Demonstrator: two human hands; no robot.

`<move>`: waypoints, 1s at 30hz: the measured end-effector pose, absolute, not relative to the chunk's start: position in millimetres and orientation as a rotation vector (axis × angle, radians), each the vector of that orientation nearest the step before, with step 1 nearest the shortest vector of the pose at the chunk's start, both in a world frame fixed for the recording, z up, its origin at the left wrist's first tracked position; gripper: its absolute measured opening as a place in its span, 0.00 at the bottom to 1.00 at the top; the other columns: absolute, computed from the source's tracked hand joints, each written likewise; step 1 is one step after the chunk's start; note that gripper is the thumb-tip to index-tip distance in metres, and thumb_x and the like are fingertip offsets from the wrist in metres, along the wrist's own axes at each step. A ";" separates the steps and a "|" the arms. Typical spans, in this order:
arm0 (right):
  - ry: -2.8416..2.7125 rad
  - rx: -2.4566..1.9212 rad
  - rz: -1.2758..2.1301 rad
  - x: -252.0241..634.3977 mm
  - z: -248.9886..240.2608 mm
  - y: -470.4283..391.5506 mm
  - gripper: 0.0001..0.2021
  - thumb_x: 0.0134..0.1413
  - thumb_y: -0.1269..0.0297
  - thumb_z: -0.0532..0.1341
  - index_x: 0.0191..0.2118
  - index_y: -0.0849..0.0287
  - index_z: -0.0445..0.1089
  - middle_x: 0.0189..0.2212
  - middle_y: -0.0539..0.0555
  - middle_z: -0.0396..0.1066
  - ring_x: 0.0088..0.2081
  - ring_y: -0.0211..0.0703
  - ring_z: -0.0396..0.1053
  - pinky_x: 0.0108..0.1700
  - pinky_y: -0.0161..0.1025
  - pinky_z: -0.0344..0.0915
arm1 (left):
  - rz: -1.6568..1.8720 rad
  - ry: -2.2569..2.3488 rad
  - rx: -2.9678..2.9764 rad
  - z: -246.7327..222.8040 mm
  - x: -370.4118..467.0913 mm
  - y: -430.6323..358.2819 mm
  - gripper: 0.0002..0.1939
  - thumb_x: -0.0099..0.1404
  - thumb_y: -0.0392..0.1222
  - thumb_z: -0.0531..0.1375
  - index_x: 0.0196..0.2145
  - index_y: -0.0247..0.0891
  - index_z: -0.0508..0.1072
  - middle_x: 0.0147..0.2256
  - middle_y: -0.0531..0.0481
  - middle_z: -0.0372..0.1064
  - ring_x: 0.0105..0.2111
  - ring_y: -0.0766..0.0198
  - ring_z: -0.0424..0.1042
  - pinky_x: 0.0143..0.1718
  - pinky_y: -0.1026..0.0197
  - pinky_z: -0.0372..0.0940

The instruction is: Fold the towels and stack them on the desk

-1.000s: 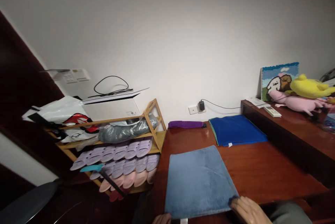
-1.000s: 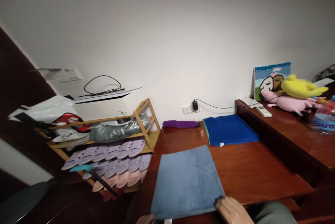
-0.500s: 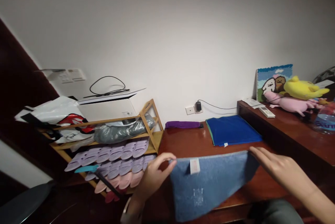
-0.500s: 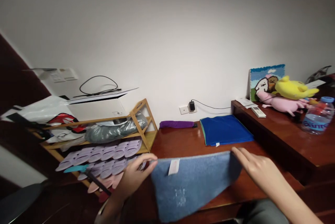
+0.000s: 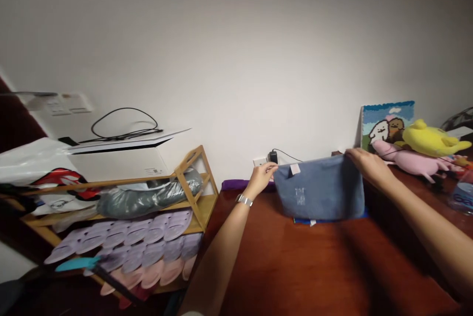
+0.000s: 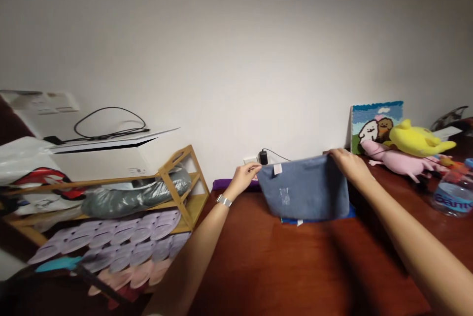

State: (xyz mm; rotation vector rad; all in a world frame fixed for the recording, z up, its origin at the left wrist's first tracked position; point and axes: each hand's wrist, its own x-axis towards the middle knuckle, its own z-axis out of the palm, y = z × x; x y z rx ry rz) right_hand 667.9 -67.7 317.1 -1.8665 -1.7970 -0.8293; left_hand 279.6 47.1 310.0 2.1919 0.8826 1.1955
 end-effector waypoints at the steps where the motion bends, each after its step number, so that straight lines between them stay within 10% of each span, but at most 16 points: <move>1: -1.804 -1.877 -0.842 673.3 326.5 -60.7 0.16 0.72 0.64 0.50 0.53 0.60 0.72 0.44 0.59 0.77 0.36 0.44 0.75 0.33 0.37 0.63 | 1.240 0.889 2.183 311.8 289.1 57.8 0.20 0.70 0.57 0.59 0.44 0.38 0.80 0.32 0.50 0.79 0.27 0.63 0.76 0.34 0.61 0.71; 7: -1.730 -1.904 -0.891 707.6 301.7 -41.8 0.17 0.71 0.65 0.49 0.56 0.62 0.68 0.49 0.63 0.74 0.39 0.47 0.75 0.36 0.40 0.65 | 1.295 0.916 2.208 276.0 328.0 89.5 0.20 0.75 0.55 0.55 0.49 0.39 0.78 0.33 0.49 0.79 0.31 0.61 0.78 0.37 0.61 0.72; 18: -1.807 -2.342 -0.109 721.2 45.8 -49.4 0.19 0.65 0.72 0.48 0.48 0.57 0.77 0.45 0.61 0.77 0.39 0.45 0.79 0.36 0.37 0.67 | 0.911 1.068 2.455 55.5 356.2 28.7 0.11 0.74 0.39 0.56 0.37 0.41 0.79 0.39 0.46 0.79 0.42 0.55 0.75 0.47 0.52 0.71; 30: -1.631 -2.344 -0.576 705.6 -6.9 -87.1 0.25 0.54 0.68 0.53 0.55 0.53 0.76 0.60 0.59 0.72 0.57 0.67 0.70 0.56 0.61 0.67 | 0.572 1.080 2.719 27.0 268.1 3.4 0.23 0.76 0.46 0.55 0.66 0.51 0.65 0.67 0.51 0.63 0.66 0.54 0.62 0.68 0.44 0.57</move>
